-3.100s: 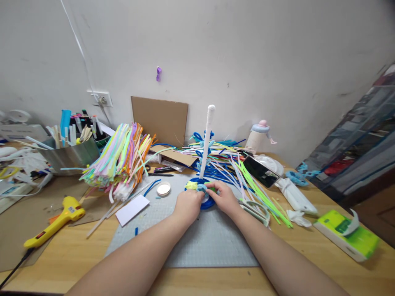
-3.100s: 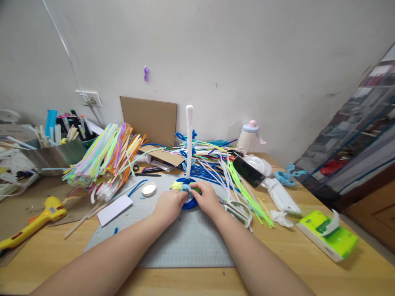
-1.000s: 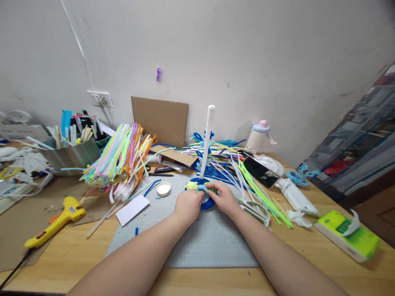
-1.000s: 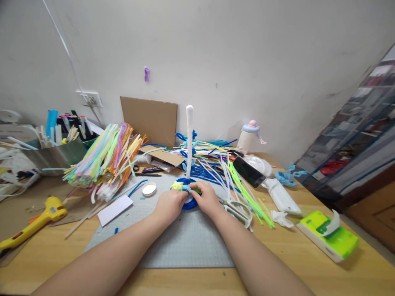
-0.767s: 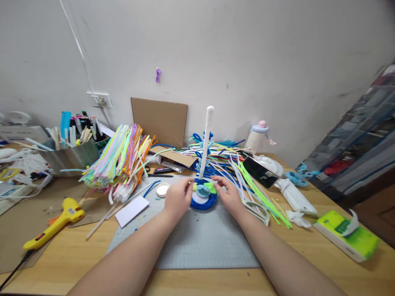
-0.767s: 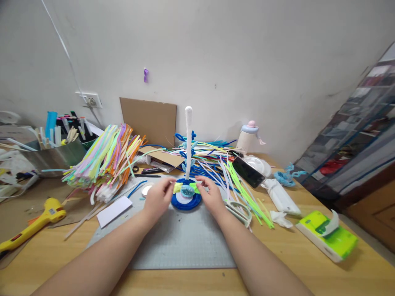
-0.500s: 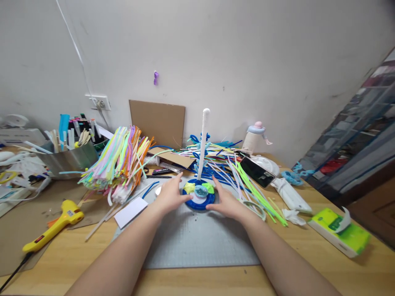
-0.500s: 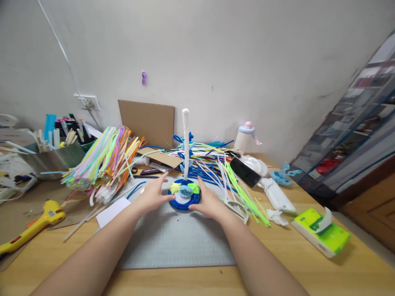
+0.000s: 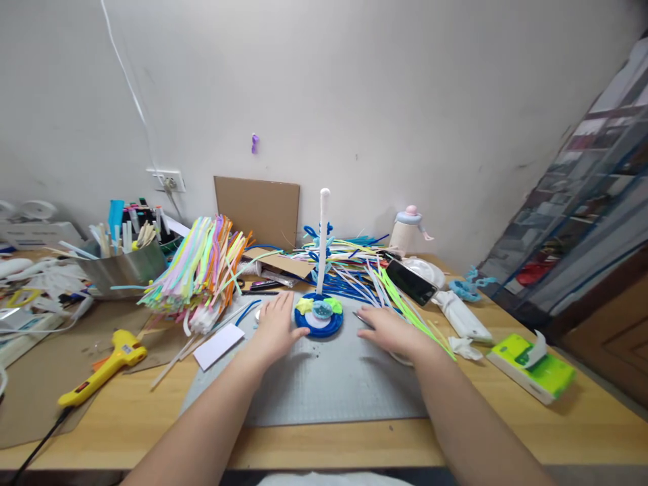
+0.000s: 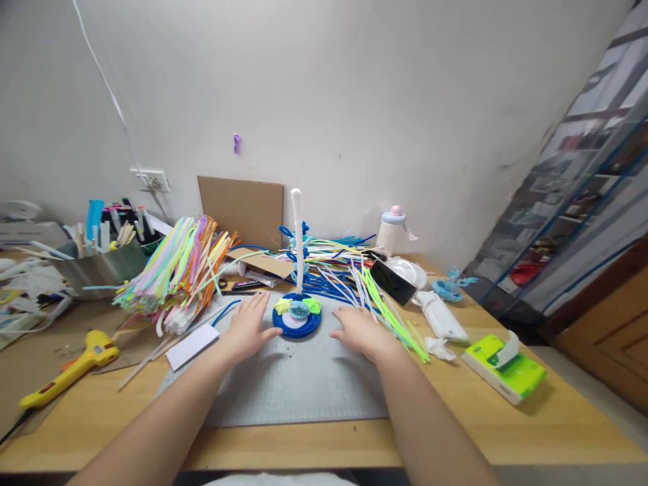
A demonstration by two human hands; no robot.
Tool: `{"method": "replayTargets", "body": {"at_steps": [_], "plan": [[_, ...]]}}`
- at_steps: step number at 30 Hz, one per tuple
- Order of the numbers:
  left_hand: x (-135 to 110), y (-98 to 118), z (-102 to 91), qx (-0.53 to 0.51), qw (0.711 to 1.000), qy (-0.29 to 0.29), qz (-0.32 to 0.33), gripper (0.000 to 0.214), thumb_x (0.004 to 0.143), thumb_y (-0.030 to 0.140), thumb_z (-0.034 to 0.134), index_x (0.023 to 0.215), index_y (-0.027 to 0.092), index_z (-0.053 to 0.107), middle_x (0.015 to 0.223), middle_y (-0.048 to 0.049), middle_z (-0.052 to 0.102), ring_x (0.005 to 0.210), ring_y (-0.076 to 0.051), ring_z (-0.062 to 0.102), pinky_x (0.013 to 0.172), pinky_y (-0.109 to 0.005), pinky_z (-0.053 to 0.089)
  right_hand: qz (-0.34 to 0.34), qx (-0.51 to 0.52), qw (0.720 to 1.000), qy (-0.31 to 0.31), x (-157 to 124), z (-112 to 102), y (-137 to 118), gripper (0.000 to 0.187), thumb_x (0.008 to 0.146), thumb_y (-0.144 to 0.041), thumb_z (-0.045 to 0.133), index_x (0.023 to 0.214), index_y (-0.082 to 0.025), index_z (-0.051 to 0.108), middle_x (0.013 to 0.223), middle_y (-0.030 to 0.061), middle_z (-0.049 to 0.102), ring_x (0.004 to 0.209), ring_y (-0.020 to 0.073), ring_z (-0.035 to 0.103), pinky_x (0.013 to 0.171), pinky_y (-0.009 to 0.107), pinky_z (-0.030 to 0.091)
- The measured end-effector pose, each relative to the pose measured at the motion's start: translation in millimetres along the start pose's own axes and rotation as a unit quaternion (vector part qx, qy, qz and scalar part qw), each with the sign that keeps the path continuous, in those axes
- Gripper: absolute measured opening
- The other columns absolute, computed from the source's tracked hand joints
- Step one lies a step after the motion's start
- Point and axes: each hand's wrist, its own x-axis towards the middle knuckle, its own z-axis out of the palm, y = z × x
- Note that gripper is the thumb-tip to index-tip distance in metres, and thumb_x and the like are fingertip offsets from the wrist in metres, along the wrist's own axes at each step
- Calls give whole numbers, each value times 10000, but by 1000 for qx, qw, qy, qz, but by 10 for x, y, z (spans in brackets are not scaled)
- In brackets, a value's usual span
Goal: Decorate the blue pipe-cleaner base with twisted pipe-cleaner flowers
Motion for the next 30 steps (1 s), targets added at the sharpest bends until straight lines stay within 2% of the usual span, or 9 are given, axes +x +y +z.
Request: {"method": "replayTargets", "body": {"at_steps": [3,7,10,12,16,18,21,26,30], "plan": [[-392,91,-119,-5,995,-85,58,695,739,364,596,1365,222,331,1457,-94,290,1359,-256,198,1105,-470,63,-9,12,999,-46,-333,-100,-102,313,787,-314,568,1067,-220,671,1138,121,644,1053,320,583,911,454,420],[-887,177,-222,-85,967,-204,124,720,727,385,607,1375,314,301,1467,-32,266,1360,-224,203,1117,-453,54,-80,68,990,-93,-756,125,-351,553,807,-311,553,1342,-278,412,1418,48,371,1291,260,355,1069,425,263],[-1014,195,-229,-157,931,-272,186,619,771,401,554,1349,369,334,1455,17,298,1347,-191,246,1120,-410,120,-85,56,984,-149,-954,377,-486,664,797,-335,570,1396,-291,284,1482,34,211,1355,251,206,1106,448,159],[-966,215,-158,-158,941,-247,166,566,822,426,468,1362,328,331,1460,-2,287,1349,-190,239,1114,-401,156,-73,32,987,-139,-1042,507,-533,658,825,-345,528,1410,-292,231,1494,28,153,1371,237,145,1113,468,108],[-772,372,156,-14,991,-136,6,748,803,512,434,1363,28,323,1447,-221,223,1354,-315,176,1101,-470,128,-56,5,994,-91,-1220,661,-557,573,885,-332,416,1417,-286,209,1490,20,167,1370,211,158,1115,471,101],[-724,495,312,21,992,-124,10,822,784,538,443,1371,-13,277,1453,-242,170,1360,-328,126,1101,-465,133,-59,2,995,-83,-1326,710,-541,583,882,-312,412,1421,-283,190,1490,17,157,1369,216,161,1112,479,114],[-738,639,413,25,990,-123,69,765,823,527,375,1385,20,258,1469,-202,145,1370,-295,85,1106,-450,123,-73,0,992,-107,-1470,765,-481,690,820,-274,497,1424,-264,161,1487,33,141,1369,244,153,1106,500,114],[-845,621,252,-81,952,-186,228,625,868,464,355,1410,175,239,1481,-89,197,1371,-214,150,1122,-405,111,-84,42,986,-138,-1618,665,-392,725,763,-258,578,1404,-284,242,1483,48,156,1365,268,158,1104,508,107],[-829,422,147,-223,947,-161,168,498,867,412,400,1347,283,370,1410,-20,393,1305,-189,332,1084,-372,259,-48,130,980,-145,-1643,371,-404,514,864,-360,480,1361,-346,348,1468,14,261,1356,250,204,1098,499,165]]}}
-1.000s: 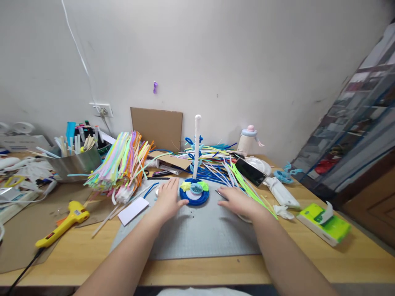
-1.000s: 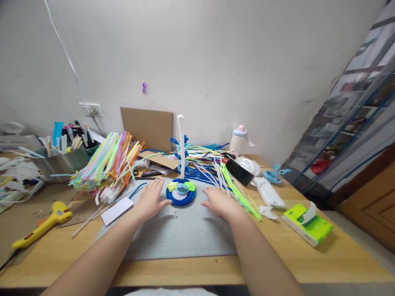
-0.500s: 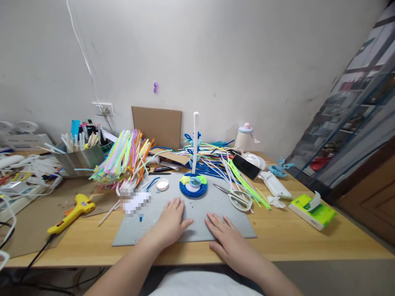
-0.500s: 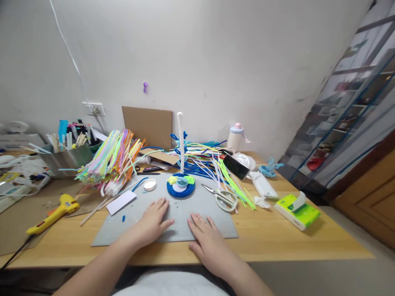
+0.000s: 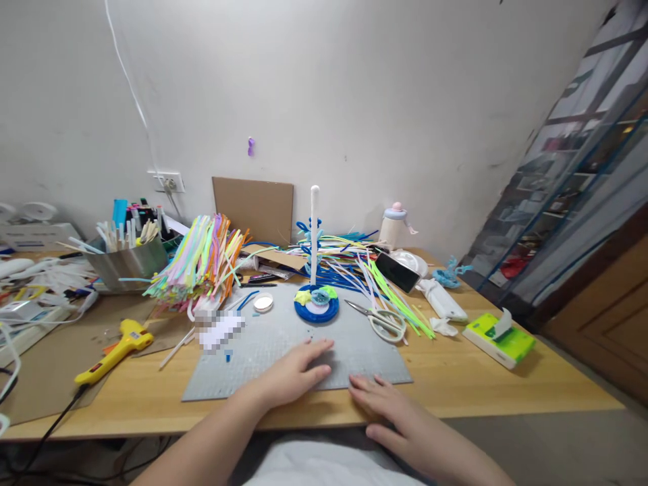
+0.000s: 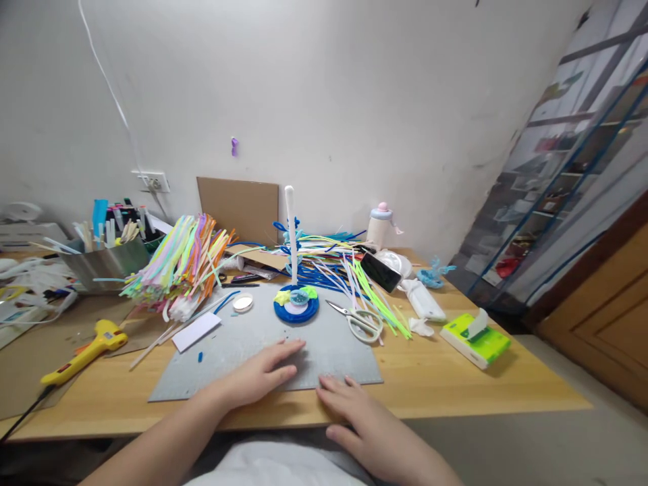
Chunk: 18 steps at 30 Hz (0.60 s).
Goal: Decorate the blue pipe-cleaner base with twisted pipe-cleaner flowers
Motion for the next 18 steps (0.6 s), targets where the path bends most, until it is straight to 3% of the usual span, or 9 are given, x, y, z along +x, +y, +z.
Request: {"method": "replayTargets", "body": {"at_steps": [4,7,10,13,15,18], "plan": [[139,-259,-112,2,973,191,-127,567,781,343,526,1307,165,410,1362,-116,438,1259,-223,391,1060,-378,287,2,58,991,117,223,-280,-3,486,868,-393,475,1341,-302,403,1448,52,321,1327,247,288,1083,483,230],[382,-377,-182,44,955,223,-188,738,687,361,617,1326,110,345,1361,-170,410,1274,-275,359,1055,-401,273,-34,92,966,238,712,-529,82,510,820,-364,541,1306,-239,451,1397,96,408,1274,255,382,1046,470,314],[652,-395,-299,71,943,267,-186,729,707,362,592,1326,87,322,1345,-185,409,1273,-285,348,1054,-401,262,-89,163,922,341,1311,-925,117,444,786,-340,567,1206,-206,520,1286,117,518,1150,248,514,957,426,428],[879,-394,-512,94,926,327,-162,674,731,323,559,1315,78,328,1315,-192,424,1254,-288,361,1044,-415,270,-118,205,870,434,1782,-1466,6,437,759,-320,581,1168,-184,510,1143,121,585,941,209,612,840,376,499],[1010,-400,-709,107,917,354,-150,672,712,308,580,1300,80,347,1291,-194,442,1237,-296,374,1035,-427,279,-129,188,865,448,1979,-1840,-156,466,745,-305,596,1184,-191,485,1092,101,591,818,168,620,734,323,527],[1218,-369,-1065,114,907,387,-118,659,700,305,607,1272,64,387,1266,-198,464,1218,-295,390,1024,-418,295,-114,138,891,416,2151,-2322,-493,413,743,-301,628,1128,-205,513,1032,58,605,713,125,609,611,245,518]]}}
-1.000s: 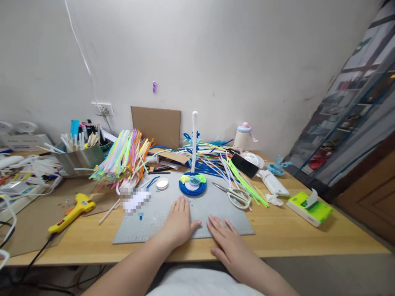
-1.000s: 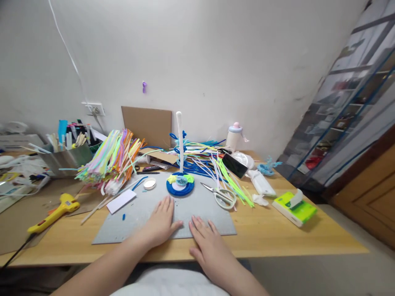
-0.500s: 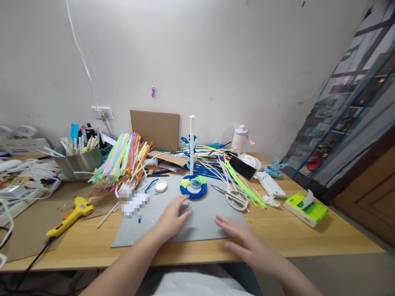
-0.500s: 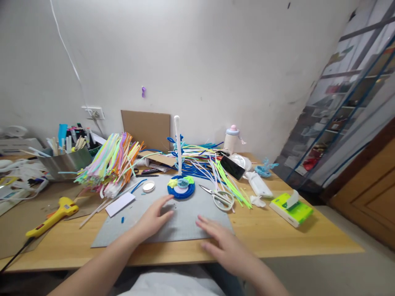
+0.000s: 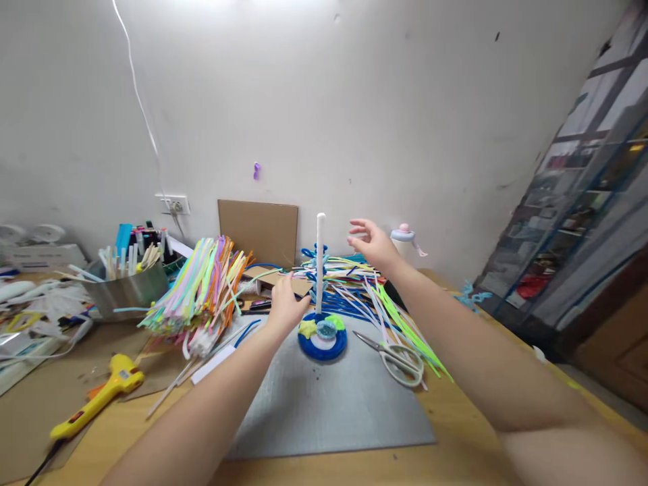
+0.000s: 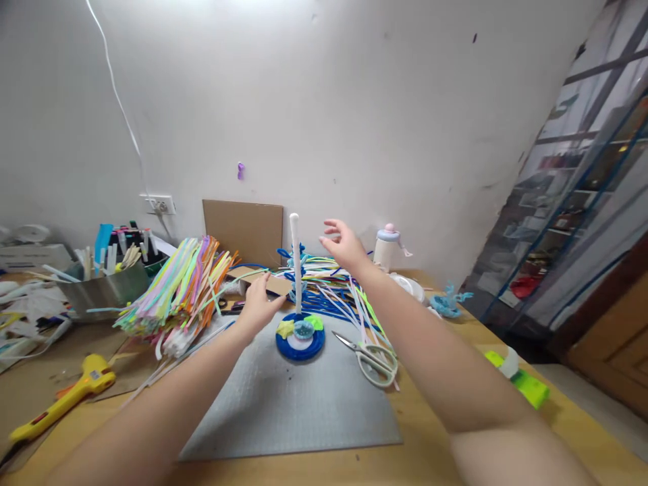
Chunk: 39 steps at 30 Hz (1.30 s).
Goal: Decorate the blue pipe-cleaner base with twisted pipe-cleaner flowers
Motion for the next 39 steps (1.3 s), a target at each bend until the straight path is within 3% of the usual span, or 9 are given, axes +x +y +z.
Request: {"method": "replayTargets", "body": {"at_steps": [2,4,8,11,20,25,31,33,39], "plan": [[280,86,-85,-21,999,29,36,600,712,317,613,1243,104,433,1236,-161,500,1180,-269,429,1000,-394,323,89,-25,994,-58,251,-9,-235,271,808,-398,567,940,-163,578,858,60,641,594,109,595,497,194,477],[544,208,-165,-34,996,47,73,527,720,344,617,1197,158,490,1203,-114,535,1139,-247,463,970,-374,346,165,-25,979,-119,426,12,-427,515,858,-565,377,723,-111,580,613,97,617,454,136,569,375,208,429],[913,456,-250,-8,991,40,127,315,743,351,592,1037,238,604,1158,-47,584,1083,-234,497,871,-354,370,411,78,843,-338,564,101,-587,742,795,-728,164,709,-110,567,549,117,606,448,164,585,354,220,456],[1018,571,-241,31,986,23,162,152,756,298,565,869,238,647,1021,-28,645,1014,-219,528,833,-349,344,459,141,800,-359,573,143,-564,742,794,-729,179,769,-99,569,548,98,604,445,137,578,374,192,480],[1014,564,-197,29,983,12,184,172,807,345,508,839,229,630,895,-20,640,931,-203,547,841,-361,311,488,274,752,-349,635,135,-527,474,880,-502,323,848,-83,541,542,30,565,414,80,527,359,124,455],[897,373,-38,-95,987,42,126,599,700,409,650,1236,237,445,1196,-77,511,1045,-232,522,886,-383,362,421,206,825,-317,618,56,-591,395,898,-426,321,757,-123,530,528,27,554,407,94,524,352,161,439],[546,160,-95,-158,980,99,65,577,725,437,618,1212,177,450,1181,-106,480,1071,-223,488,906,-348,384,227,-103,963,-105,681,-916,55,314,886,-404,420,683,-171,476,510,-29,485,410,86,478,489,228,468],[430,110,-227,-178,982,50,32,320,786,436,543,966,174,572,938,-46,584,905,-182,544,811,-300,414,257,-355,899,-15,606,-1363,500,227,894,-311,400,757,-174,519,587,1,548,469,103,530,528,229,450],[74,68,-506,-219,971,-86,-44,288,864,415,406,718,189,506,505,53,410,493,-101,411,491,-212,337,345,-488,799,61,-81,-2285,1561,57,709,-184,585,744,-139,591,895,207,630,862,282,598,641,323,417]]}}
